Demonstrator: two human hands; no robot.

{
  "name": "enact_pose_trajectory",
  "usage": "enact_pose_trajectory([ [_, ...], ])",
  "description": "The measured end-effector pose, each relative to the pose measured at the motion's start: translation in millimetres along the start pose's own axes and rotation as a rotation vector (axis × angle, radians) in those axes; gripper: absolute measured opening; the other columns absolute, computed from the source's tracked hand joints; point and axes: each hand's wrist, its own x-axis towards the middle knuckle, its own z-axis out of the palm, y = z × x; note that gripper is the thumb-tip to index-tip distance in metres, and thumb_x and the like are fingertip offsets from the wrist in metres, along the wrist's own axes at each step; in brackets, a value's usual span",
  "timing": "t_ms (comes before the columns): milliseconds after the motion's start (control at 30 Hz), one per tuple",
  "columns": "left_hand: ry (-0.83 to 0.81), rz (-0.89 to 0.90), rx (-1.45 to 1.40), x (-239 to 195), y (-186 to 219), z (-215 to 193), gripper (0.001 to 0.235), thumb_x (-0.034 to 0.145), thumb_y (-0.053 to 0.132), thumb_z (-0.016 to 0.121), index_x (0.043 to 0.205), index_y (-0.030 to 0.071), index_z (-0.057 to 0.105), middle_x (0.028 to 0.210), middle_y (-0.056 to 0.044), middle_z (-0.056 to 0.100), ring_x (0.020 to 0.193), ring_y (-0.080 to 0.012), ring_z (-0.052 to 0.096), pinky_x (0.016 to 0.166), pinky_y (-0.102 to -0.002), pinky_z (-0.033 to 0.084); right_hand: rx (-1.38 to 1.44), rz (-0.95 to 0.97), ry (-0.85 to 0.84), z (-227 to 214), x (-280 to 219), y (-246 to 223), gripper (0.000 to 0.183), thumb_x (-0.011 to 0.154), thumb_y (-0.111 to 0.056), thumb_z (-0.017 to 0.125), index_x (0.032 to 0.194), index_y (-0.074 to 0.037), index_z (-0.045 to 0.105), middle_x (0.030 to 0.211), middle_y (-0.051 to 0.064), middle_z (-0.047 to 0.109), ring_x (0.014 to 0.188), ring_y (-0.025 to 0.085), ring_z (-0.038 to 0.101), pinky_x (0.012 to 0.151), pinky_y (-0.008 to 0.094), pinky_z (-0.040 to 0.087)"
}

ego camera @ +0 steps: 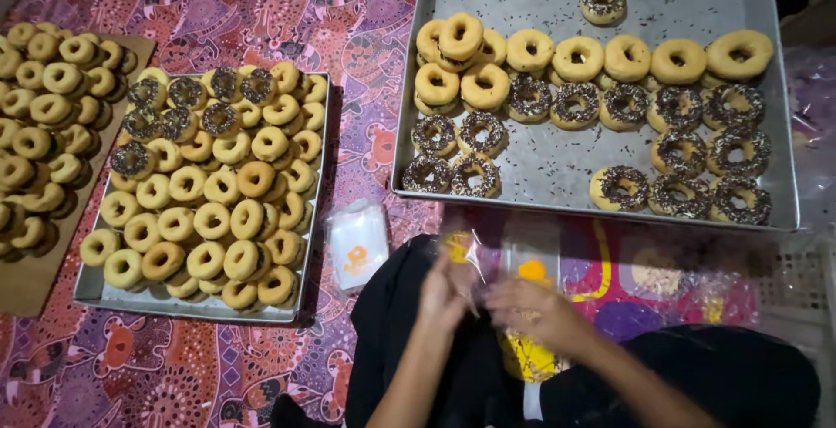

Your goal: The person sits on the floor and repeatedly picks donuts from metal trays, places them into small clear plastic bags, and sets the filled bags aside. The trays contain plain and chocolate-sprinkled donuts.

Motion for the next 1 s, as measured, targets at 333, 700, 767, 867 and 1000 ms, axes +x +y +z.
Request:
enact_pose_trajectory([
  [333, -0.039, 0.078, -0.147, 1.6, 41.1, 31.4, 0.045, 0.11, 0.038, 0.049, 0.133, 0.001, 0.063, 0.127, -0.015, 0.07, 0.104, -0.0256, 0.073, 0.072, -0.026, 0.062, -0.126, 0.183, -0.196, -27.6, 201.1, 62.9, 0.098, 0.067, -0.012, 0.088, 0.15, -0.02, 0.038, 0.134, 0.012, 0.063, 0.103, 0.028, 0.068, 0.092, 0.04, 0.056],
  [700, 0.282, 0.096, -0.085, -8.5, -17.5, 81.1, 0.045, 0.103, 0.041, 0.05, 0.129, 0.006, 0.061, 0.132, -0.011, 0.067, 0.117, -0.0236, 0.069, 0.077, -0.027, 0.063, 0.295, 0.135, 0.395, -59.1, -3.0, -26.5, 0.107, 0.065, 0.0, 0.083, 0.155, -0.007, 0.028, 0.121, 0.015, 0.064, 0.106, 0.022, 0.066, 0.087, 0.033, 0.059],
  [767, 0.337, 0.149, 0.032, -17.9, -46.0, 94.0, 0.047, 0.106, 0.042, 0.05, 0.131, 0.004, 0.061, 0.131, -0.011, 0.067, 0.11, -0.02, 0.069, 0.08, -0.029, 0.063, 0.391, 0.207, 0.462, -36.7, -33.5, -17.0, 0.105, 0.066, 0.001, 0.083, 0.156, -0.008, 0.029, 0.121, 0.016, 0.064, 0.102, 0.021, 0.065, 0.082, 0.032, 0.057],
  [867, 0.188, 0.172, 0.144, -35.7, -73.4, 116.8, 0.049, 0.11, 0.043, 0.054, 0.135, 0.001, 0.064, 0.125, -0.011, 0.071, 0.093, -0.0161, 0.069, 0.07, -0.027, 0.058, 0.401, 0.223, 0.528, -17.1, -60.6, -7.1, 0.112, 0.068, 0.002, 0.083, 0.161, -0.009, 0.023, 0.127, 0.017, 0.062, 0.104, 0.022, 0.062, 0.084, 0.03, 0.055],
  [1000, 0.284, 0.175, 0.271, -50.8, -86.8, 153.5, 0.035, 0.102, 0.03, 0.056, 0.126, 0.005, 0.062, 0.113, -0.009, 0.071, 0.095, -0.0185, 0.073, 0.079, -0.033, 0.062, 0.434, 0.199, 0.491, -21.6, -63.7, -17.9, 0.118, 0.074, -0.004, 0.084, 0.164, -0.01, 0.007, 0.133, 0.014, 0.066, 0.105, 0.019, 0.069, 0.084, 0.029, 0.057],
])
